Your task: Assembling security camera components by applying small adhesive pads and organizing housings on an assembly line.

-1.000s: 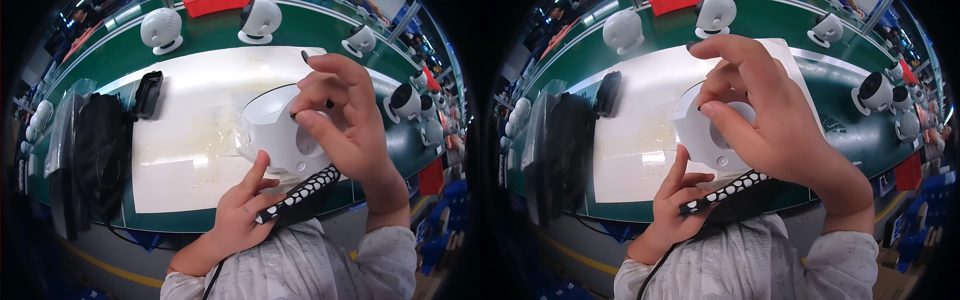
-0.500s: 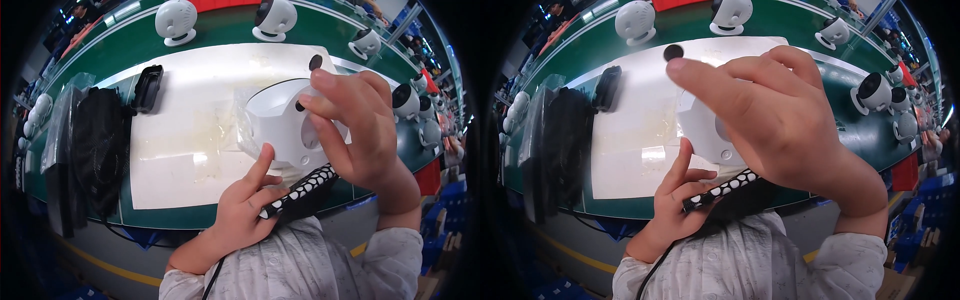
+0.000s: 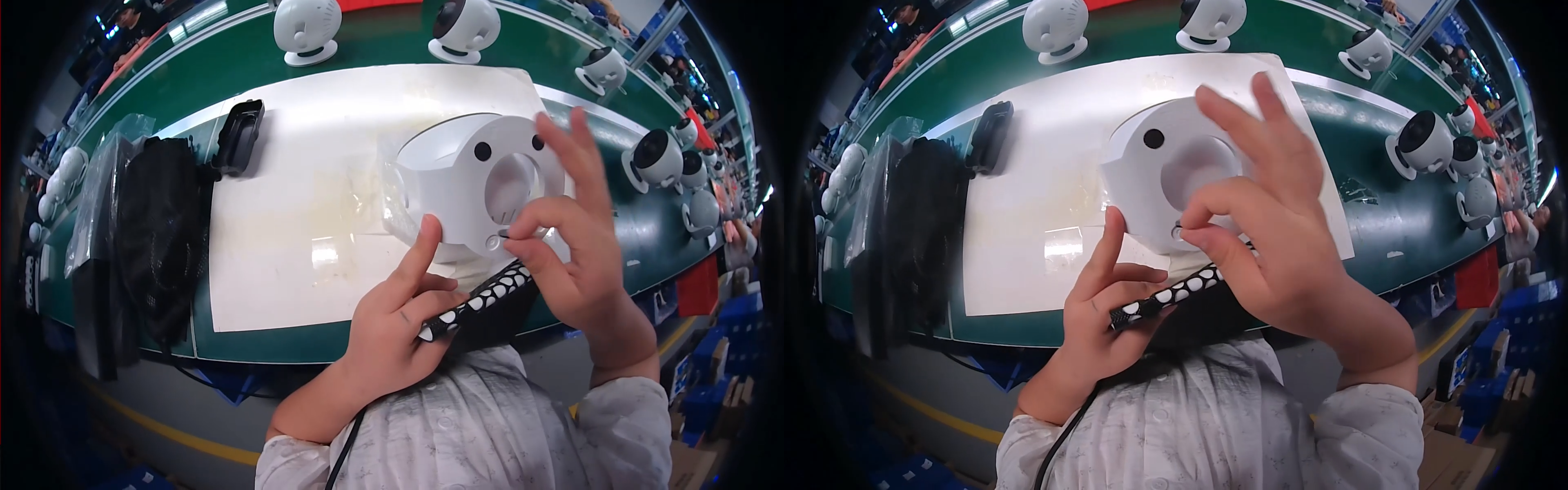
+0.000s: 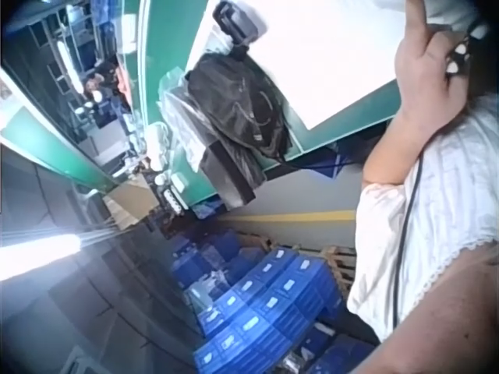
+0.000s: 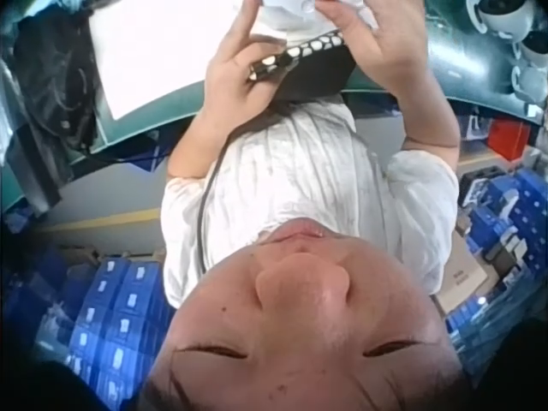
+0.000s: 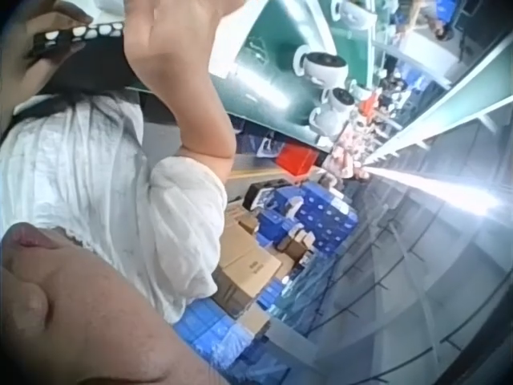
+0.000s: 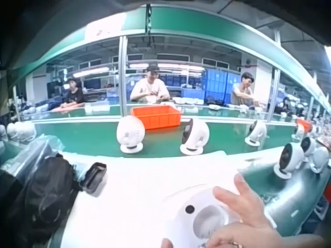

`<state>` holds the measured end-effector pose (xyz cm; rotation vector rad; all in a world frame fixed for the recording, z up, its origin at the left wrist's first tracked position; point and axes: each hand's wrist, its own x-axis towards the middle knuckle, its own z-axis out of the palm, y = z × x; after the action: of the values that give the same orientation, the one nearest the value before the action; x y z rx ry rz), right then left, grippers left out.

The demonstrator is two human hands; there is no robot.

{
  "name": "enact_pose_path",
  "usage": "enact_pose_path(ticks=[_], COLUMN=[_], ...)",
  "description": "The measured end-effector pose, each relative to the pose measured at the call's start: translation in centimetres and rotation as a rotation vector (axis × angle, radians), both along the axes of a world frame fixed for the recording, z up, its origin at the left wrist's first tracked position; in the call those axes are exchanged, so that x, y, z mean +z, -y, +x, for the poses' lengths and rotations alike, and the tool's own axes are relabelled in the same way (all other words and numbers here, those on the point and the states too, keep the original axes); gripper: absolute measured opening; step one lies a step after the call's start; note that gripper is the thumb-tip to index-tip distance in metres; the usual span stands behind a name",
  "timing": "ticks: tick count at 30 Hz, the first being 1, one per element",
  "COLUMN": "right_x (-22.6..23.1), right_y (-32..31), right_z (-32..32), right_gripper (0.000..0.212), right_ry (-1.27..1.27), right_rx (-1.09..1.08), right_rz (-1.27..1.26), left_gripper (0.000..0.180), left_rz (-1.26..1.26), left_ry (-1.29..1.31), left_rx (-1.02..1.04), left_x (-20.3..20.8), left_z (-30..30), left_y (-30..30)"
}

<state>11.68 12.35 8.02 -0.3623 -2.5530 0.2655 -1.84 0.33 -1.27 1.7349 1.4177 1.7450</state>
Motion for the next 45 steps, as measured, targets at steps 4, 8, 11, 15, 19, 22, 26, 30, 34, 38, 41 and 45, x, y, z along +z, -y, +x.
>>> enact_pose_path(ticks=[4, 8, 11, 15, 19, 22, 26, 30, 34, 38, 41, 45], right_x=[-1.0, -1.2, -1.8, -1.9, -1.1, -1.4, -2.6, -3.4, -3.4, -3.4, -3.3, -3.2], right_y=[0.3, 0.6, 1.3, 2.7, 2.5, 2.7, 2.7, 1.7, -0.6, -0.9, -0.6, -0.4], right_z=[-0.4, -0.1, 0.8, 2.0, 1.3, 0.4, 0.7, 1.7, 2.6, 2.2, 2.1, 2.3], right_gripper=[0.006, 0.007, 0.017, 0.034, 0.031, 0.011, 0.007, 0.008, 0.007, 0.005, 0.007, 0.006], right_ry=[0.012, 0.029, 0.111, 0.163, 0.068, 0.118, 0.032, -0.183, -0.312, -0.253, -0.246, -0.212], right_rx=[-0.011, -0.042, -0.096, -0.173, -0.006, 0.102, 0.153, 0.204, -0.154, -0.15, -0.174, -0.215], right_rz=[-0.196, -0.063, 0.203, 0.369, 0.051, -0.007, 0.016, 0.044, -0.165, -0.296, -0.277, -0.146], left_gripper=[0.027, 0.033, 0.03, 0.032, 0.026, 0.029, 0.03, 0.032, 0.028, 0.024, 0.021, 0.021], left_rz=[-0.014, -0.016, -0.009, -0.019, -0.033, 0.003, 0.023, 0.022, -0.029, -0.077, -0.111, -0.106], left_ry=[-0.011, -0.103, -0.052, -0.081, -0.045, -0.037, -0.037, -0.033, -0.097, -0.079, -0.063, -0.068], left_rx=[0.006, -0.02, 0.01, -0.007, -0.025, 0.036, 0.022, 0.051, 0.039, 0.059, 0.077, 0.077], left_x=[0.2, 0.2, 0.0, 0.2, 0.2, 0.2, 0.0, -0.4, 0.0, 0.3, 0.6, 0.6], left_z=[-0.1, -0.3, 0.0, 0.0, 0.0, 0.0, 0.1, 0.1, 0.1, 0.4, 0.5, 0.5], left_y=[-0.1, -0.1, -0.1, -0.2, 0.0, -0.3, -0.3, -0.2, 0.0, 0.0, 0.0, 0.0])
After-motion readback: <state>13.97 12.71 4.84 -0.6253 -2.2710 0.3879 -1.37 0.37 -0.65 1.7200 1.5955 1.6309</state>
